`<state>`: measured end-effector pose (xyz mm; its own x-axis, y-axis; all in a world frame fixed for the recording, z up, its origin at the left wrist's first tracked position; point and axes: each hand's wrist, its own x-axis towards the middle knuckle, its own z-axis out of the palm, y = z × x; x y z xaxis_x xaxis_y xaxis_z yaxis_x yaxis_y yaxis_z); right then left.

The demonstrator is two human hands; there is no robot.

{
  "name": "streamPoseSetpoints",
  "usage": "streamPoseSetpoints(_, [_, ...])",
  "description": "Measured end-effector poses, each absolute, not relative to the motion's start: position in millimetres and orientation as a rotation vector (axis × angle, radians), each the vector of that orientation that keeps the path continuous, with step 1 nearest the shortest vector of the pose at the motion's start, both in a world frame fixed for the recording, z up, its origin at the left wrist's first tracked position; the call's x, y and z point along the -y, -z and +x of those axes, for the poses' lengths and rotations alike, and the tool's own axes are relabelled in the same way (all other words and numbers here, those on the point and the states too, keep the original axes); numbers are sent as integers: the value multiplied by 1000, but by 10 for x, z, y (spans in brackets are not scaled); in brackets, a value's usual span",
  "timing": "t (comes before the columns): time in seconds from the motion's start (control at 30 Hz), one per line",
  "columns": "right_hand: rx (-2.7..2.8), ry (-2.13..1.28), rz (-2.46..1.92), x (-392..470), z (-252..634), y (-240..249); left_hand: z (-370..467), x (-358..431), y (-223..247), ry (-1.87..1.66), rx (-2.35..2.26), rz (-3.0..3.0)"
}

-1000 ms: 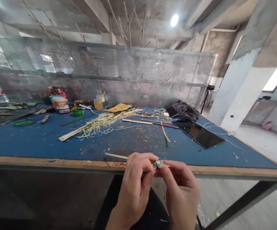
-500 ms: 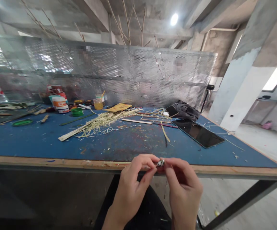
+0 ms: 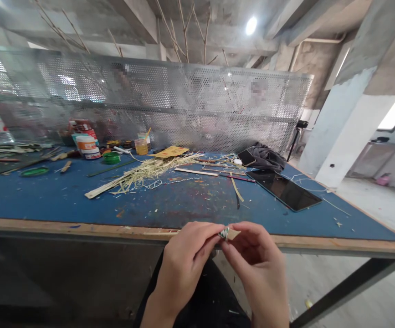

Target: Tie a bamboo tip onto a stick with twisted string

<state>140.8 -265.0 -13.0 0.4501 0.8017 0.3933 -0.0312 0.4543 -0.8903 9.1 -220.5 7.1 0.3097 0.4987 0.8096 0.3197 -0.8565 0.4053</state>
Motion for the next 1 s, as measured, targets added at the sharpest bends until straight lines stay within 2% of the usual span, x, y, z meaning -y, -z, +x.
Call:
streamPoseSetpoints(0.2, [1058, -397, -983, 2652, 1372, 132, 114, 2263, -34, -1720, -814, 2246])
streamPoseSetpoints(0.4, [1108, -516, -775, 2675, 1345, 66, 171, 2264, -13, -1787, -828, 2046])
streamPoseSetpoints(0.6, [1246, -512, -712, 2710, 1383, 40, 190, 2287, -101, -1527, -774, 1846])
streamPoseSetpoints(0.83, [1226, -418, -748, 2714, 1342, 74, 211, 2332, -135, -1446, -834, 1778])
streamPoseSetpoints(1.0, [1213, -274, -639, 2694, 1355, 48, 208, 2331, -123, -1205, -741, 1422])
